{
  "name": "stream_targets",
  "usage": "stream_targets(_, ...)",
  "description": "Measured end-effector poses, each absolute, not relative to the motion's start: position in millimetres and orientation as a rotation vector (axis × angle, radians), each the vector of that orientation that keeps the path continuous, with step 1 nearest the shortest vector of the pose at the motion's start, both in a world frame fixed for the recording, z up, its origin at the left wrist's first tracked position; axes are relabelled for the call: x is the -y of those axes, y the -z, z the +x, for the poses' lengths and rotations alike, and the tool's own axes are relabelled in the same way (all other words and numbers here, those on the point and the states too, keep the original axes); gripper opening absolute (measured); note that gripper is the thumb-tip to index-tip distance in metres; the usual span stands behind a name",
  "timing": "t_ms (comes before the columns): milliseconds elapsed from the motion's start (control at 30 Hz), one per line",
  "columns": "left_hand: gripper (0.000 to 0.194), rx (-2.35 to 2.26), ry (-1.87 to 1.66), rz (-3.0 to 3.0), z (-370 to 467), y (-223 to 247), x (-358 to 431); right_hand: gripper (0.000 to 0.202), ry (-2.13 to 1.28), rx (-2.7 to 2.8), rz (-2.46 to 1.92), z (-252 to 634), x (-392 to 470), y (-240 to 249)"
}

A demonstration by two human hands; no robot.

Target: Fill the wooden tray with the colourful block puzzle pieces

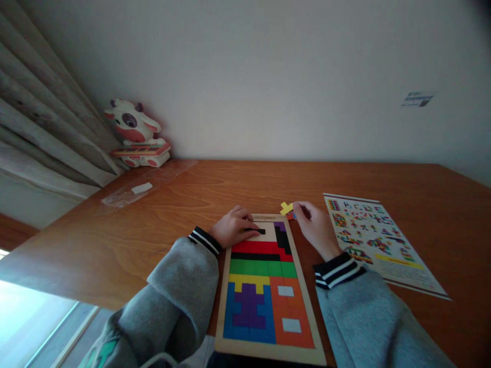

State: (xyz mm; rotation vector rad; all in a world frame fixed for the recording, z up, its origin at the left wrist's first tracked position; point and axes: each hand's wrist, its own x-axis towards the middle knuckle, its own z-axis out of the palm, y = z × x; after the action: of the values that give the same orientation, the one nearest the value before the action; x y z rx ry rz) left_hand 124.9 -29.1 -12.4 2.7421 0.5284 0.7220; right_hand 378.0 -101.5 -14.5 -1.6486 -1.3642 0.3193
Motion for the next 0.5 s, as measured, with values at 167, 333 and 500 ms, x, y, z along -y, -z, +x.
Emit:
stream_targets(167, 0.025, -0.405, -0.686, 2.774, 127.4, 11.4, 32.3, 0.044, -0.300, 1.358, -1.633, 377.5, 101.6, 14.9)
stream_targets(333, 0.026, -0.431, -0.721, 2.858, 126.9, 14.0, 31.7, 0.045, -0.335, 1.335, -1.639, 379.0, 101.0, 17.1)
stream_targets(500, 0.027, -0.508, -0.739, 2.918, 123.7, 17.0, 28.7, 0.046, -0.345, 1.316, -1.676, 383.5, 99.9, 20.7)
